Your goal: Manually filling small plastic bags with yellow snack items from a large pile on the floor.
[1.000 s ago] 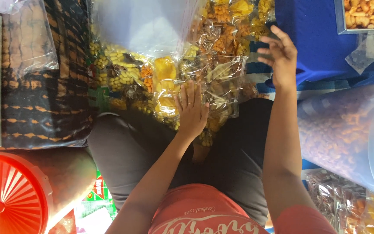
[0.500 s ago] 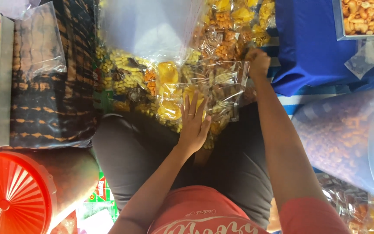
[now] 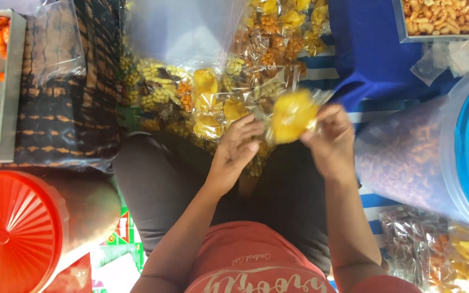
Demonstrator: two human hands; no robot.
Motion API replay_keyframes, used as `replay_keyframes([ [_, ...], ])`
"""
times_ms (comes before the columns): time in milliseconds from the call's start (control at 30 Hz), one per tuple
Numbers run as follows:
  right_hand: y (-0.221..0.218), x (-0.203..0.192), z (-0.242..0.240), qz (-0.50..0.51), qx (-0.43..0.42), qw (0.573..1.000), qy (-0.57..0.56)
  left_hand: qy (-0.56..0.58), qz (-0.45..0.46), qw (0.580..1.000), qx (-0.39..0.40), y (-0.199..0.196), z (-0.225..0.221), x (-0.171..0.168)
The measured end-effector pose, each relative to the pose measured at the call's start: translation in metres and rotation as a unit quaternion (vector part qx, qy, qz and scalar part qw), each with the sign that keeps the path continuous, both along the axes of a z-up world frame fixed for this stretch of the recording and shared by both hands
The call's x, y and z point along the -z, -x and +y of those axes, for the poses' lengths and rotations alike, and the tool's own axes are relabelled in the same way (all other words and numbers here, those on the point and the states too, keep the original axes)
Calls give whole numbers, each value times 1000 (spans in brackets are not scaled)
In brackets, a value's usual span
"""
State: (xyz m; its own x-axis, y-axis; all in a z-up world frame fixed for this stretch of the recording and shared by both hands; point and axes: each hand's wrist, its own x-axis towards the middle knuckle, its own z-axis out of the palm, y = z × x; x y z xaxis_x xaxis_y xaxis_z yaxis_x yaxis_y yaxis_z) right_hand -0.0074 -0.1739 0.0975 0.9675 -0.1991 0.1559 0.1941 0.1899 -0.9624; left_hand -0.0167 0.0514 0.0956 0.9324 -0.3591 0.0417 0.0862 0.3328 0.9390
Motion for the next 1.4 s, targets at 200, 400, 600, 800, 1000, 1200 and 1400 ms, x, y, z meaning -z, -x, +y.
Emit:
replay_keyframes([
  [200,41,-33,41,35,-111,993,34,13,68,994,-81,16,-6,7],
  [400,41,-18,52,85,-100,989,73,-13,42,992,-116,21,12,5],
  [600,46,-12,49,80,-115,983,115,17,43,987,-156,25,14,-3],
  [800,44,-31,46,72,-142,976,149,13,29,982,-186,27,15,6],
  [1000,48,-42,44,71,-187,967,158,17,36,983,-177,26,19,0],
  [1200,46,-44,44,54,-202,958,195,-34,4,986,-165,28,25,-9],
  [1400,47,-41,41,60,-221,957,179,-116,-43,978,-169,27,30,-19],
])
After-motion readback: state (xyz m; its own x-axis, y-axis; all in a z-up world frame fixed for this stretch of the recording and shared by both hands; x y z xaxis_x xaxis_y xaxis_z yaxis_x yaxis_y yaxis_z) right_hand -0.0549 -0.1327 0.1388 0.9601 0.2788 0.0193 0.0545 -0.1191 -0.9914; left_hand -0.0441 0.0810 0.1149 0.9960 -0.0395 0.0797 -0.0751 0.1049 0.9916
